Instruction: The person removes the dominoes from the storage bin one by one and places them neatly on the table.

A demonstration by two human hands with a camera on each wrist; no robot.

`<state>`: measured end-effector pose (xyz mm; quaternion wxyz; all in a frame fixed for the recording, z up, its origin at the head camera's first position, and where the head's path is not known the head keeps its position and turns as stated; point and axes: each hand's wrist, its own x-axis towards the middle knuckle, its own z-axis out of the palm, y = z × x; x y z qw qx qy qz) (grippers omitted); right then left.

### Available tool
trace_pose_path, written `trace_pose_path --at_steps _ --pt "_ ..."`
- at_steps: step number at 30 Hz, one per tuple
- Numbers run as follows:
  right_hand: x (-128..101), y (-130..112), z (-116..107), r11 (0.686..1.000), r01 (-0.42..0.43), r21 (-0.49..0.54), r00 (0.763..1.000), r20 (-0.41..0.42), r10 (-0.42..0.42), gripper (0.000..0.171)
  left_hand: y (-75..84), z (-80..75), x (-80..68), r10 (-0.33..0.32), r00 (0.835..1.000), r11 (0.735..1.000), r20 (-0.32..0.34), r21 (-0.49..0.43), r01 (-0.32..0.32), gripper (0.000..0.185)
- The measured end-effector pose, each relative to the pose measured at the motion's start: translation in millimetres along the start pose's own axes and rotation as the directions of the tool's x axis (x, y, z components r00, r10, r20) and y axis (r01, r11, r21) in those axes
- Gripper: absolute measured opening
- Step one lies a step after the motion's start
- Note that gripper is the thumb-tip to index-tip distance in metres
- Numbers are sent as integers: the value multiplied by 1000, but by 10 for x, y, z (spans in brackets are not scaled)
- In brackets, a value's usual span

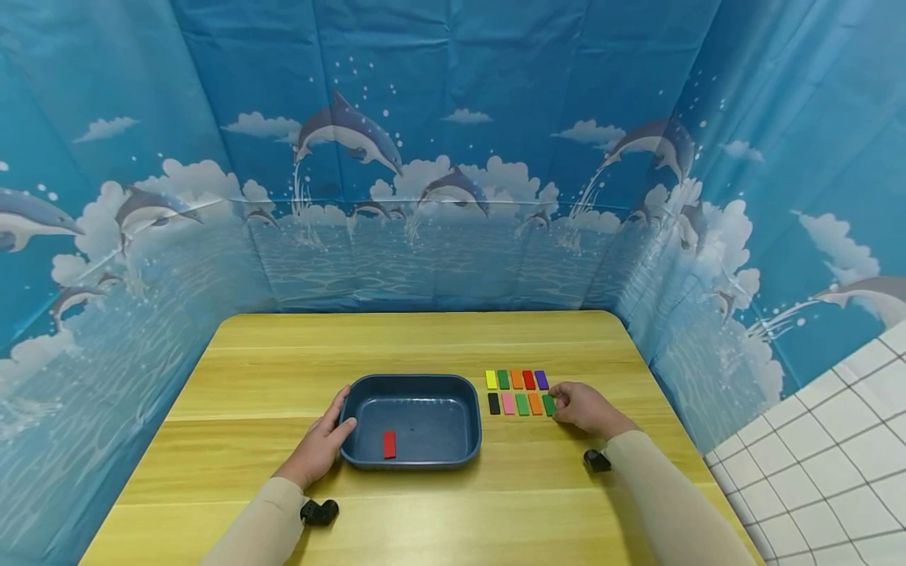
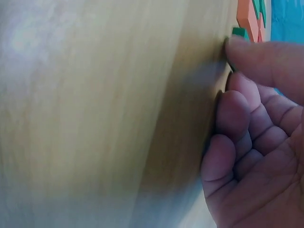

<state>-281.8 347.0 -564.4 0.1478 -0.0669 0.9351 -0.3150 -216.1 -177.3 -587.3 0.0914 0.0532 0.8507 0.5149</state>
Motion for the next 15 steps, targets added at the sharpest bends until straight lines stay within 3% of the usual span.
trace_pose_path --at_steps 8,15 --pt "-19 -121 -97 999 -19 49 1000 -13 20 45 7 5 -19 0 1000 1000 7 7 -1 67" --pt "56 -830 -75 993 118 -16 993 16 -117 35 -7 -6 -10 2 1000 1000 11 8 -2 67"
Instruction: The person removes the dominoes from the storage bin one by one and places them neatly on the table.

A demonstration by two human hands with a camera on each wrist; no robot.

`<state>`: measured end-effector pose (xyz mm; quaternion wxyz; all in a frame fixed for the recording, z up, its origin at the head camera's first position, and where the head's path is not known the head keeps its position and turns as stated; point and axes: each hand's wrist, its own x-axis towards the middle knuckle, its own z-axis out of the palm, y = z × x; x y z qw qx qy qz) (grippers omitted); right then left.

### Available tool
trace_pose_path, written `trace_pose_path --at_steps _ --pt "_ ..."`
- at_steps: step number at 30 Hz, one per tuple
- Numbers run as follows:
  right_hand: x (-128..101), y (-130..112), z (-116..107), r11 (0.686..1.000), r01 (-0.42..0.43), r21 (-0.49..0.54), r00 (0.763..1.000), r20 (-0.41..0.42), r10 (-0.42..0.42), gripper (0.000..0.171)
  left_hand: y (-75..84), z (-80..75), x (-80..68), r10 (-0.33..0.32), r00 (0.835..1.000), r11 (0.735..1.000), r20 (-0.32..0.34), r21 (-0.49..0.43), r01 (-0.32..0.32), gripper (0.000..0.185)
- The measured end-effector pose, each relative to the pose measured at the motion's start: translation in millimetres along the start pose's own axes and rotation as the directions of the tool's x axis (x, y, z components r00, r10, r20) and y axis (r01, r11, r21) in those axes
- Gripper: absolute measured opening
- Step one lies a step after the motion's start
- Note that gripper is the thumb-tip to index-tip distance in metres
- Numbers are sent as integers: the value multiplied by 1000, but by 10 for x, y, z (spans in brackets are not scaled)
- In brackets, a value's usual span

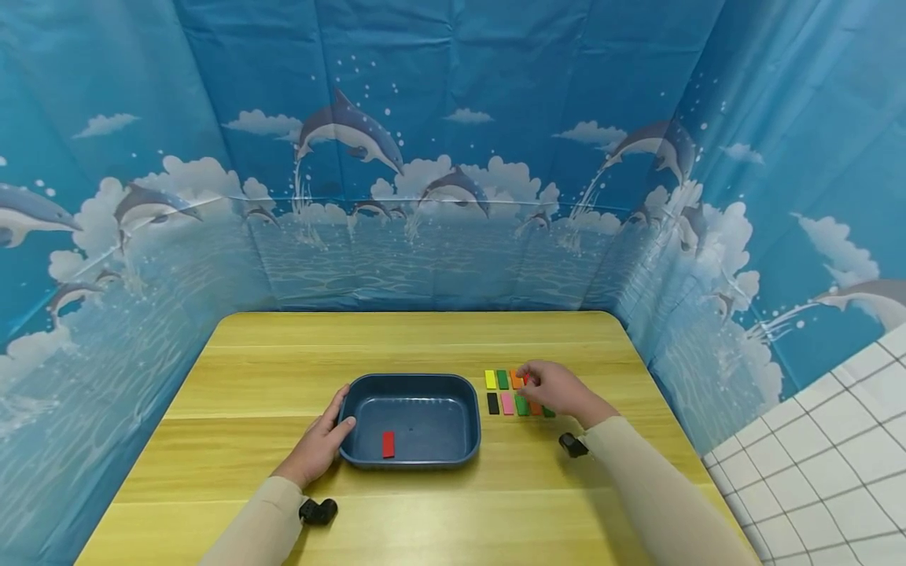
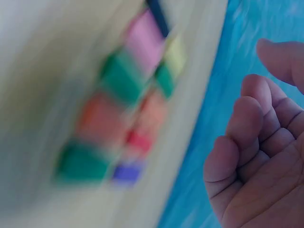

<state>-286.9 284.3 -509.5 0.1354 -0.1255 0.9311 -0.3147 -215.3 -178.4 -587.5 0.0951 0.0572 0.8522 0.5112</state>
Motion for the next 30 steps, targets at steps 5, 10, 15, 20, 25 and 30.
trace_pose_path --at_steps 5,10,15,20,25,30 --pt "182 -660 215 989 128 -73 985 126 -118 35 20 -23 -1 7 1000 1000 -12 14 -7 67" --pt "348 -1222 599 930 303 -208 930 278 -240 37 44 -24 -22 4 1000 1000 -14 6 -4 67" --pt "459 -1519 996 816 439 -376 865 421 -272 41 16 2 2 -1 1000 1000 -15 6 1 67" --pt "561 -1641 1207 803 429 -413 832 528 -173 51 -43 7 25 -2 1000 1000 -29 17 3 67" --pt "683 -1656 1278 834 410 -370 801 583 -136 56 -59 -6 29 -9 999 1000 -37 29 10 66" --pt "721 -1652 1277 858 411 -308 761 634 -137 65 -79 -20 24 -22 999 999 -35 45 23 66"
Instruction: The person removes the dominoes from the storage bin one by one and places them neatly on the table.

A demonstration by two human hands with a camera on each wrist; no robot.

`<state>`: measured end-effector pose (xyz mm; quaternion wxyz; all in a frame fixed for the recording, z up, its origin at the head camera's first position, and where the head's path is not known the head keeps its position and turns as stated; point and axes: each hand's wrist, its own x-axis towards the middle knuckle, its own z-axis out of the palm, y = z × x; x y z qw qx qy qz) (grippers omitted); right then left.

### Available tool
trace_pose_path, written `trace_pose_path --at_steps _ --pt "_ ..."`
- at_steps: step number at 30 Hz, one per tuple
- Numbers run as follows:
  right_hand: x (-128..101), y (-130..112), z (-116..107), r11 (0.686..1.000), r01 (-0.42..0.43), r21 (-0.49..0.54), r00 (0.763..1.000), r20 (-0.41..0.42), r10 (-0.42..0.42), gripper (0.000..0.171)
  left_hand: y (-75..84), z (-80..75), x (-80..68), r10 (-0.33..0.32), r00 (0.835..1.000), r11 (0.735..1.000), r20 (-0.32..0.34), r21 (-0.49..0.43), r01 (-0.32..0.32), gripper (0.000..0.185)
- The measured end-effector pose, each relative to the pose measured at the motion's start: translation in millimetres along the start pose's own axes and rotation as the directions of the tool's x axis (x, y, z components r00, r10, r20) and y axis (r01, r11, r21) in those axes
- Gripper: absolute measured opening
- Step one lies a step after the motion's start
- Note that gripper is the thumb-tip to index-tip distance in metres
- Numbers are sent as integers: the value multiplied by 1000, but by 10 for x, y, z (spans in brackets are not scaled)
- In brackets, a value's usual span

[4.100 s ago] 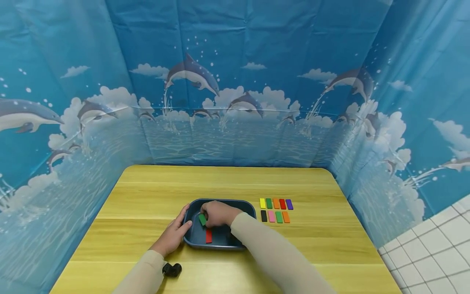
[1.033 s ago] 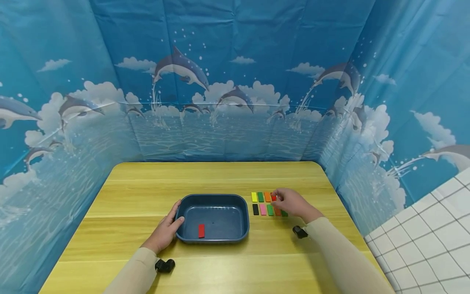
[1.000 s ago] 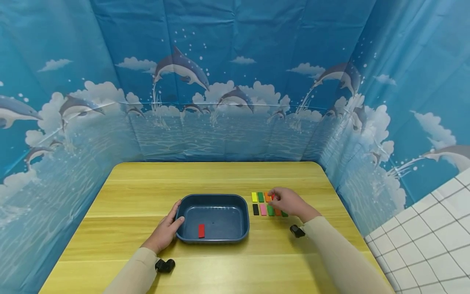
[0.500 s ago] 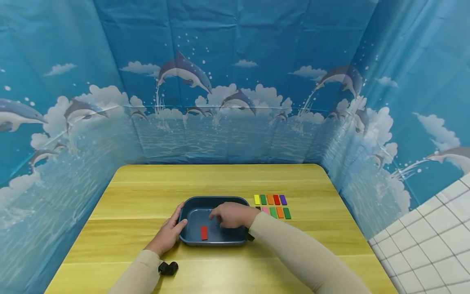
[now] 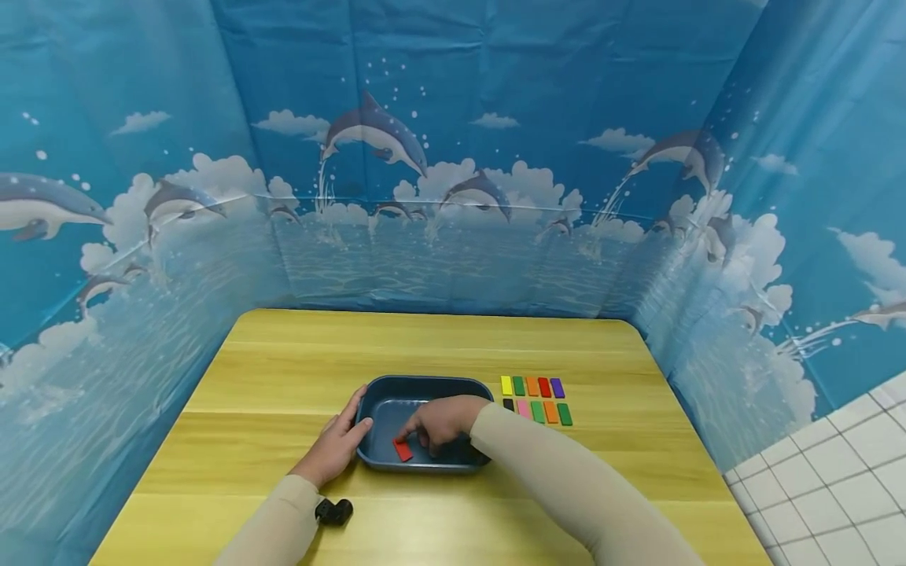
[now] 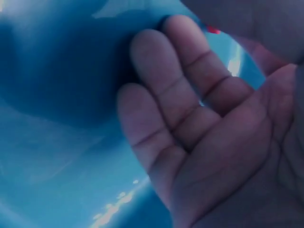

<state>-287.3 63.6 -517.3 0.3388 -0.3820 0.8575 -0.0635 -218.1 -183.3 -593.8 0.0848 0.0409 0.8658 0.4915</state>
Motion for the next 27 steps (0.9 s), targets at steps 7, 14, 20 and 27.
trace_pose_path --at_steps 7,14,20,27 --pt "-13 14 60 999 20 -28 1000 1 -20 79 35 -4 1 11 1000 1000 -2 26 -11 67" --pt "131 -4 197 991 63 -119 996 -61 -70 82 64 -4 -32 11 1000 999 -14 38 -10 63" --pt "230 -14 251 990 113 -80 977 -170 -125 63 63 5 -18 -20 1000 999 -11 30 21 62" --pt "297 -22 254 995 77 60 959 -276 -58 55 53 7 0 -35 999 999 -7 27 35 61"
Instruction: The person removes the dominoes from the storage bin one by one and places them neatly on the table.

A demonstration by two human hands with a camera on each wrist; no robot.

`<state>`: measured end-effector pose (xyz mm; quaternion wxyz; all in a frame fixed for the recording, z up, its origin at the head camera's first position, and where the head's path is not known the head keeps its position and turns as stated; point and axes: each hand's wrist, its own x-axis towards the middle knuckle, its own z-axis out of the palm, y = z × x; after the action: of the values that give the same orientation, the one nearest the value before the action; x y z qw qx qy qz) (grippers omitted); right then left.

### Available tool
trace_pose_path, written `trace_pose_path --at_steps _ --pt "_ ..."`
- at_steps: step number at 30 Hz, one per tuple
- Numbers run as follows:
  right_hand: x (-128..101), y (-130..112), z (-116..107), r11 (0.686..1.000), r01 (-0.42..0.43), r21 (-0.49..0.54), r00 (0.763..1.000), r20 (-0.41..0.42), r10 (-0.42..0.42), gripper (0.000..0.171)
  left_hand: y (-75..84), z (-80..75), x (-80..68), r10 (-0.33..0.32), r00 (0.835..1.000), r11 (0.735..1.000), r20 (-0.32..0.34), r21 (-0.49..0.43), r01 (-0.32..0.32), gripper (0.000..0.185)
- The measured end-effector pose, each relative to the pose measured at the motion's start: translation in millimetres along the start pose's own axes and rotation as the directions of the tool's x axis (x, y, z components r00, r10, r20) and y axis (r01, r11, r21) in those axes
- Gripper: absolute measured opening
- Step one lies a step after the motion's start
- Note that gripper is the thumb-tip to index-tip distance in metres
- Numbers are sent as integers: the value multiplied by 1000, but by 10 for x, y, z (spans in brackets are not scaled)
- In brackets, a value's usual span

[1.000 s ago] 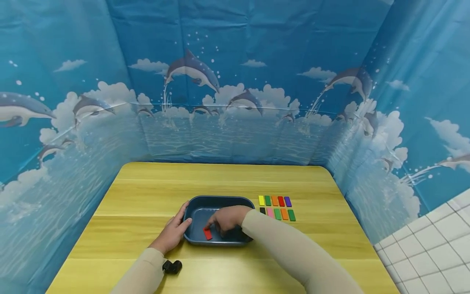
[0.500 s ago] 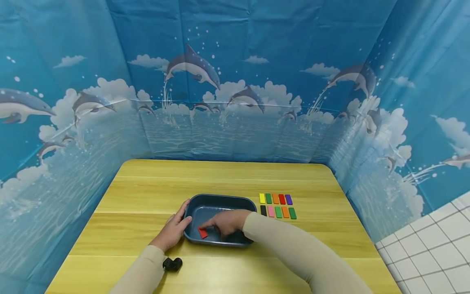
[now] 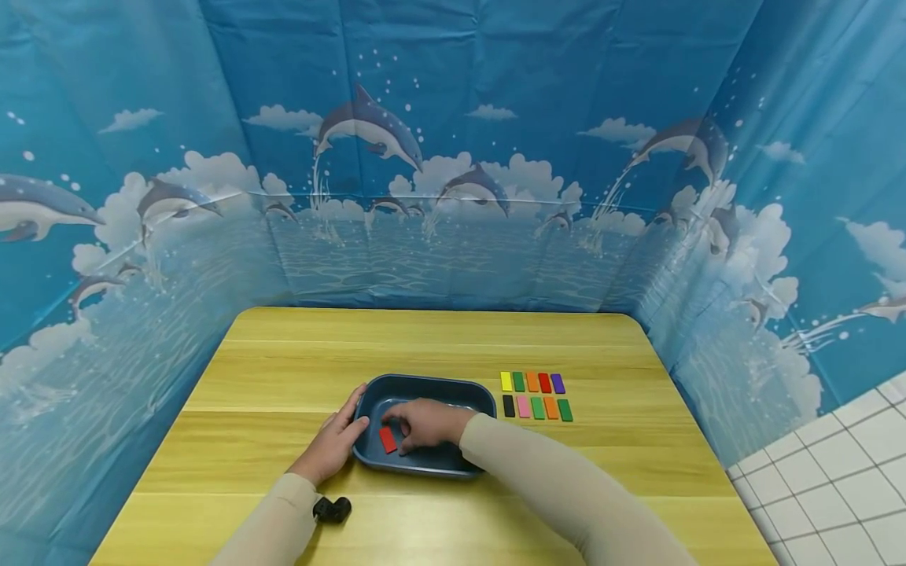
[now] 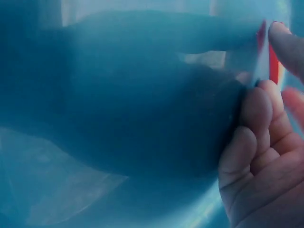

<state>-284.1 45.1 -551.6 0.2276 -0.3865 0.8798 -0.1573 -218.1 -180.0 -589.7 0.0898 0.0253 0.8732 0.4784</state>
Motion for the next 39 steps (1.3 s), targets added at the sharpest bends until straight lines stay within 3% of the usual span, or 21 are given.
trace_pose_path --at_steps 11,17,23,30,39 --pt "129 -72 47 993 -37 -115 999 4 38 45 -6 4 -8 0 1000 1000 -1 -16 0 61" --pt "18 -24 -71 998 -54 -13 998 -32 53 42 17 18 -32 5 1000 1000 7 -29 -5 62" --pt "-232 92 -382 982 -69 173 990 -111 89 49 19 -5 -37 6 1000 999 -1 -49 -6 63" --pt "-660 295 -687 956 -97 277 963 -215 160 52 -1 -25 -19 22 999 990 30 -136 -17 62" --pt "-1265 778 -766 908 -181 377 917 -270 295 54 51 -46 -76 7 999 982 37 -191 0 60"
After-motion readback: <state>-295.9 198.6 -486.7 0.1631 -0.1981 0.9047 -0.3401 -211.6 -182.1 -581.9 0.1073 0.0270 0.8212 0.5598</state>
